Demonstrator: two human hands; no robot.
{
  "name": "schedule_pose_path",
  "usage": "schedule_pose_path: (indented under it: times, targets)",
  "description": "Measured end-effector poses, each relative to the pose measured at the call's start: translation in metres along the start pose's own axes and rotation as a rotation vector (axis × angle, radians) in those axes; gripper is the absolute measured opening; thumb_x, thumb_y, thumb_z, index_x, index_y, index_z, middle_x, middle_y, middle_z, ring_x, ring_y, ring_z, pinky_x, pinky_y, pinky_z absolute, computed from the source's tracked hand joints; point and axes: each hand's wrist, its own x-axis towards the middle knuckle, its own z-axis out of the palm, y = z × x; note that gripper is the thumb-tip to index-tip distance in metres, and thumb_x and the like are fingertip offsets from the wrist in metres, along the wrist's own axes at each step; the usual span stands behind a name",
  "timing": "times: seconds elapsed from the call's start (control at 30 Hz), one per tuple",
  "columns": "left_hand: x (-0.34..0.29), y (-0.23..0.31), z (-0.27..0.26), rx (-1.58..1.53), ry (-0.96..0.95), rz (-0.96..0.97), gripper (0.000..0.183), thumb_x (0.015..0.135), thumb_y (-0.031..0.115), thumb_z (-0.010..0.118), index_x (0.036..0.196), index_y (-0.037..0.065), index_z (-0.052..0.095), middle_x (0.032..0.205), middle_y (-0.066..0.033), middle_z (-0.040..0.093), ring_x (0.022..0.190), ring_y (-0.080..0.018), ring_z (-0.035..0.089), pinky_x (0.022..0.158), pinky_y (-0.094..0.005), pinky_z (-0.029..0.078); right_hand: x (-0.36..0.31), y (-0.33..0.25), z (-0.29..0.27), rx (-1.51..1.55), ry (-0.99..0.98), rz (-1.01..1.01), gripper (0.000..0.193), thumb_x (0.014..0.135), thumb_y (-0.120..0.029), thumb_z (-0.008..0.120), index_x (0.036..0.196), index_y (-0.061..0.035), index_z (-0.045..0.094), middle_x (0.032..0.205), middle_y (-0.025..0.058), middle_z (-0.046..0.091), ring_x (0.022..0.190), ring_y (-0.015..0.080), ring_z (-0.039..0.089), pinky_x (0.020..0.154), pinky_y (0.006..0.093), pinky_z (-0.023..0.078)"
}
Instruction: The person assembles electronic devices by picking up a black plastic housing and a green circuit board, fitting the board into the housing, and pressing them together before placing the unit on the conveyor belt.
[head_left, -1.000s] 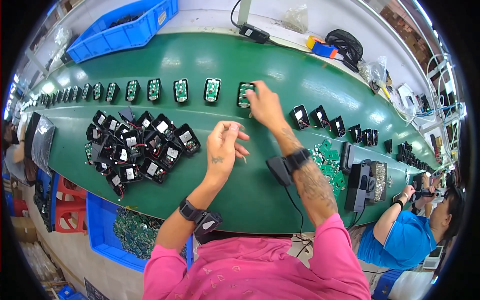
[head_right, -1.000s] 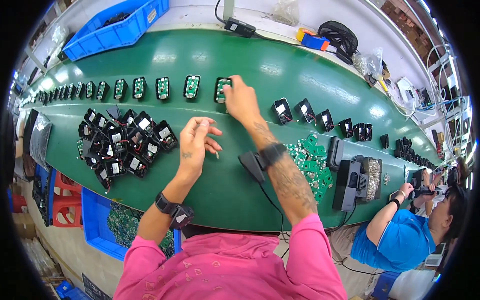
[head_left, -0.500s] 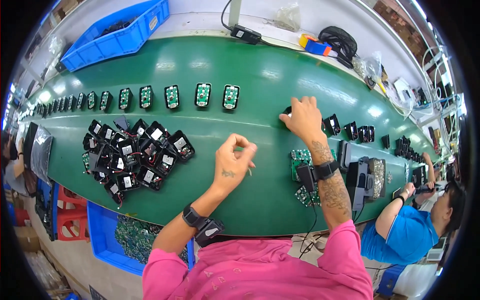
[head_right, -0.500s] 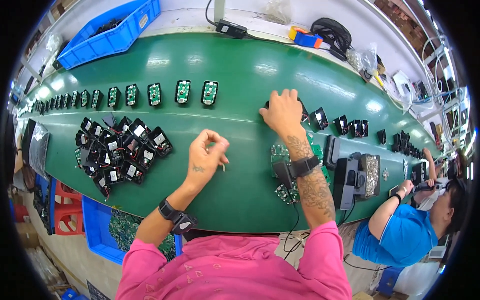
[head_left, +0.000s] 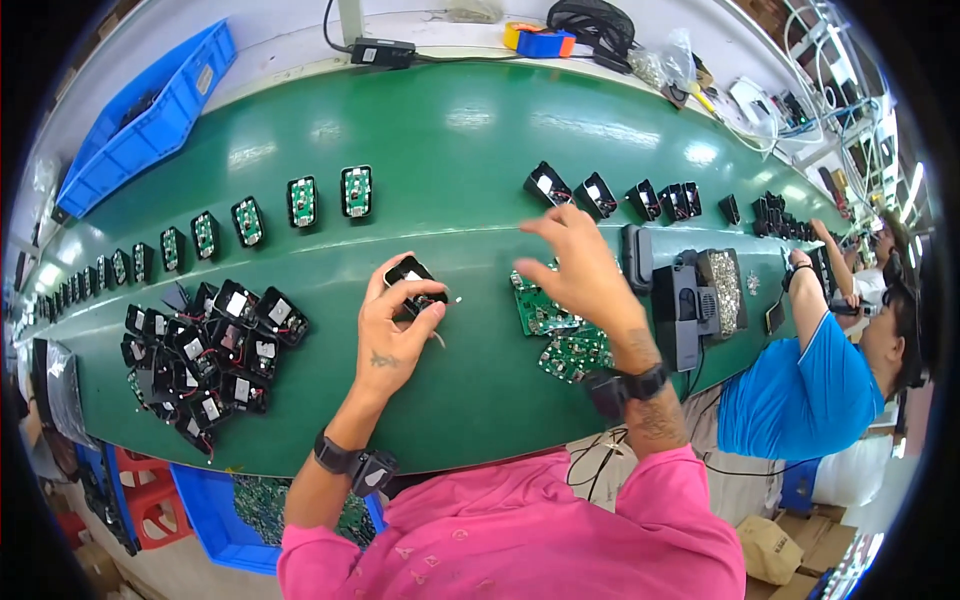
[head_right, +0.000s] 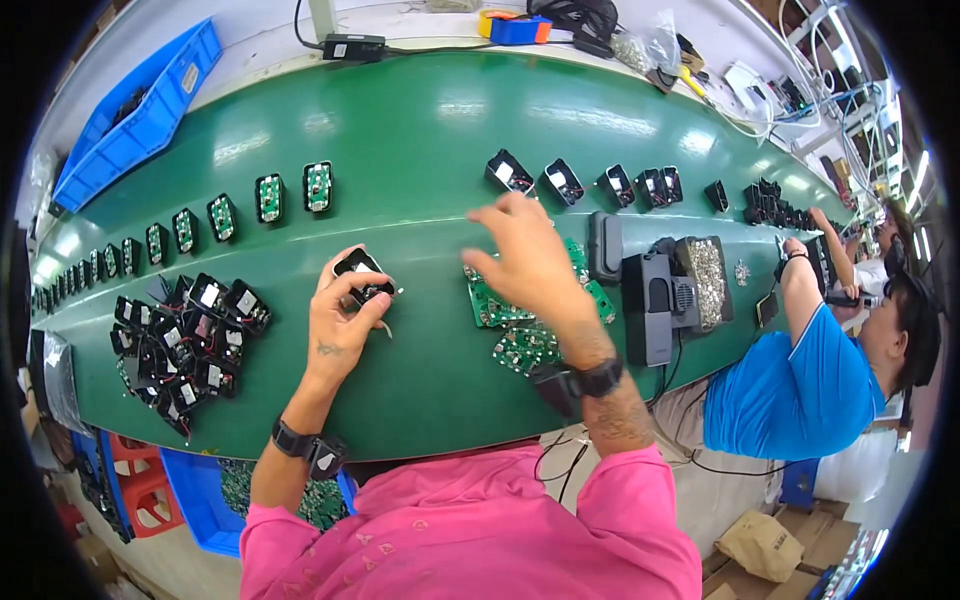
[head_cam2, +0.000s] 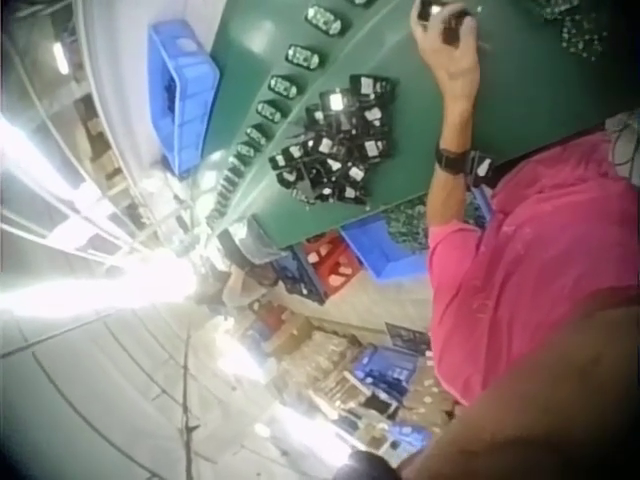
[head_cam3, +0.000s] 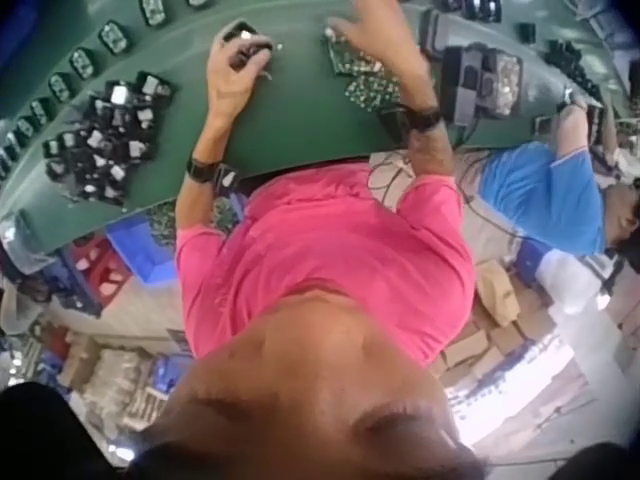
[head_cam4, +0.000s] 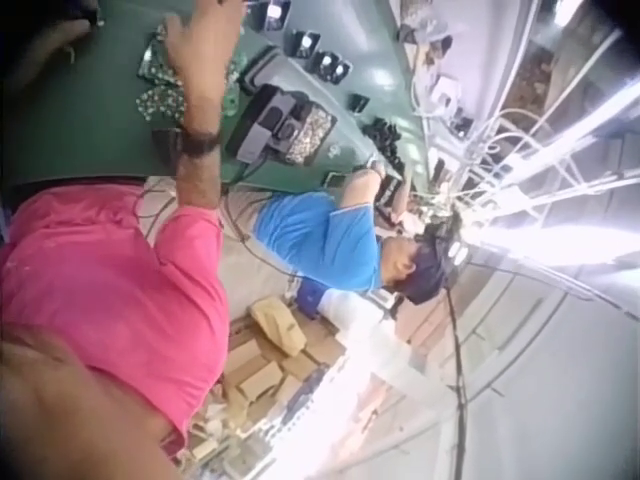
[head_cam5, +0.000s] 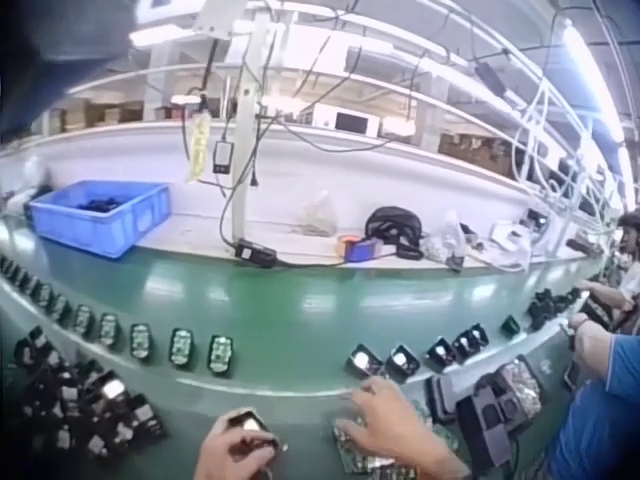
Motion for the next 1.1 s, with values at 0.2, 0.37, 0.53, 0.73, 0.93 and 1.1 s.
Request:
schedule_pose_path:
  times: [0.2,0.37,0.53,0.73,0.93,1.1]
  targets:
    - [-0.003,-0.009,-0.001,-0.012,-0.065,-0.06,0.018,0.084,0.007,0.075,0.101,0.001,0.076,0.142,-0.0167,0.043,0.089,-0.0149,0.066,0.07,-0.0247,0.058,-0.016,0.029,0.01,0.003,-0.252,-0.014,0.036,0.078,-0.019,0.079,0.11,-0.007,0.068,0.112,0.0152,0.057,0.112,0.0345,0.05,0.097,0.0426,0.043]
    - [-0.004,0.006,0.004,-0.111,-0.022,-0.078,0.019,0.082,0.008,0.075,0.101,0.003,0.077,0.142,-0.0161,0.045,0.097,-0.0176,0.066,0.071,-0.0258,0.057,-0.009,0.024,0.014,0.032,-0.132,-0.046,0.028,0.081,-0.016,0.079,0.101,-0.0015,0.066,0.095,0.0097,0.063,0.1,0.0298,0.055,0.083,0.0387,0.047]
    - [-0.005,-0.009,0.003,0.048,-0.011,-0.044,0.021,0.077,0.013,0.079,0.097,0.006,0.078,0.109,-0.0138,0.065,0.123,-0.0281,0.053,0.092,-0.0388,0.049,-0.014,0.006,0.021,0.212,0.061,-0.038,0.024,0.088,-0.014,0.073,0.108,-0.0012,0.066,0.09,0.0103,0.069,0.085,0.0241,0.067,0.075,0.0342,0.052]
    - [-0.007,-0.004,0.003,0.088,0.013,0.002,0.014,0.077,0.014,0.08,0.089,0.007,0.077,0.105,-0.0134,0.064,0.125,-0.0287,0.05,0.094,-0.0374,0.046,-0.035,-0.044,0.036,0.654,-0.032,0.064,0.02,0.093,-0.009,0.066,0.111,-0.0001,0.066,0.105,0.0108,0.07,0.087,0.0171,0.071,0.069,0.0281,0.055]
    - [-0.007,-0.003,0.004,0.083,0.01,0.065,0.013,0.078,0.013,0.08,0.088,0.006,0.075,0.125,-0.0176,0.054,0.123,-0.0268,0.052,0.093,-0.037,0.045,-0.035,-0.046,0.05,0.479,0.06,-0.155,0.031,0.084,-0.006,0.077,0.113,0.0002,0.067,0.109,0.0143,0.07,0.091,0.0244,0.07,0.072,0.0311,0.057]
    - [-0.007,-0.006,0.003,0.052,-0.005,0.063,0.013,0.079,0.012,0.079,0.089,0.006,0.074,0.127,-0.018,0.053,0.123,-0.0276,0.052,0.094,-0.0377,0.045,-0.037,-0.048,0.042,0.503,-0.005,-0.143,0.036,0.081,-0.007,0.078,0.115,-0.001,0.068,0.109,0.0145,0.071,0.087,0.0239,0.071,0.075,0.0315,0.057]
